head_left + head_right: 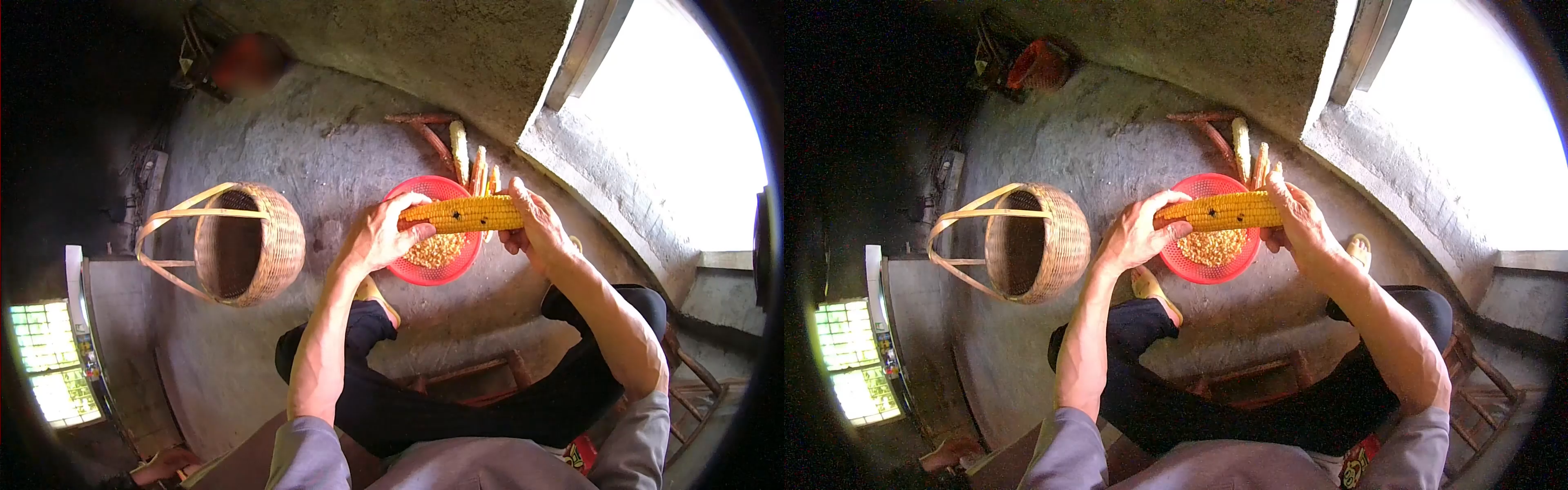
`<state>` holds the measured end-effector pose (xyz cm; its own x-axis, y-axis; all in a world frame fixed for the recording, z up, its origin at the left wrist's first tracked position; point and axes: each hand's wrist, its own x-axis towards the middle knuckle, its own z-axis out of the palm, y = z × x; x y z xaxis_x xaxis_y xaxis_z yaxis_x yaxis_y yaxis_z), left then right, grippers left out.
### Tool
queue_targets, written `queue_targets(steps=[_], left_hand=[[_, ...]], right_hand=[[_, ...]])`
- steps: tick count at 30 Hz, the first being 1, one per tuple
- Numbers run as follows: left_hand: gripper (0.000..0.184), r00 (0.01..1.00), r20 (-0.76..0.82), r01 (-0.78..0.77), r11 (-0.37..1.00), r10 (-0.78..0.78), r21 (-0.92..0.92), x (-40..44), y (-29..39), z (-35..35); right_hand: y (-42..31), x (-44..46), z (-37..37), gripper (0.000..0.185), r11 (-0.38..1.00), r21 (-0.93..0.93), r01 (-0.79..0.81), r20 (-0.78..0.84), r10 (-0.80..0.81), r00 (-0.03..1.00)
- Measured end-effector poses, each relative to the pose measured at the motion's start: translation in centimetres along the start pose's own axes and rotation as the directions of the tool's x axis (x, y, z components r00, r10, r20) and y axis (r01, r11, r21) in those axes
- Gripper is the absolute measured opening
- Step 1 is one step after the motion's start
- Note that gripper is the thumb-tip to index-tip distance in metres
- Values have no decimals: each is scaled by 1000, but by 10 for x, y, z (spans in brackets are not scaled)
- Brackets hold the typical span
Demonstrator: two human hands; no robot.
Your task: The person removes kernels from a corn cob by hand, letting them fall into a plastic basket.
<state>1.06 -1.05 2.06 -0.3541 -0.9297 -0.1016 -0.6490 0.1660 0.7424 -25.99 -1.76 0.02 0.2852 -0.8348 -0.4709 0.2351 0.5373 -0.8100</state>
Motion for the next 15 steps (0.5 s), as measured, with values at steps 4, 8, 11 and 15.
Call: queue_targets(steps=[4,8,11,15], left_hand=[[41,999,23,-33,998,34,-60,-1,-5,2],[39,996,85,22,999,-20,-29,-4,8,-2],[38,994,109,-5,997,12,-71,-5,19,-4],[37,994,69,-79,997,80,-27,-6,17,4]], right_hand=[[-2,2,-1,59,999,-36,-8,-9,8,1000],[-4,1,-1,60,998,-62,-12,-27,10,1000],[-2,2,-2,61,998,-58,-14,-10,13,1000],[-1,4,-2,62,999,-50,-16,-2,16,1000]])
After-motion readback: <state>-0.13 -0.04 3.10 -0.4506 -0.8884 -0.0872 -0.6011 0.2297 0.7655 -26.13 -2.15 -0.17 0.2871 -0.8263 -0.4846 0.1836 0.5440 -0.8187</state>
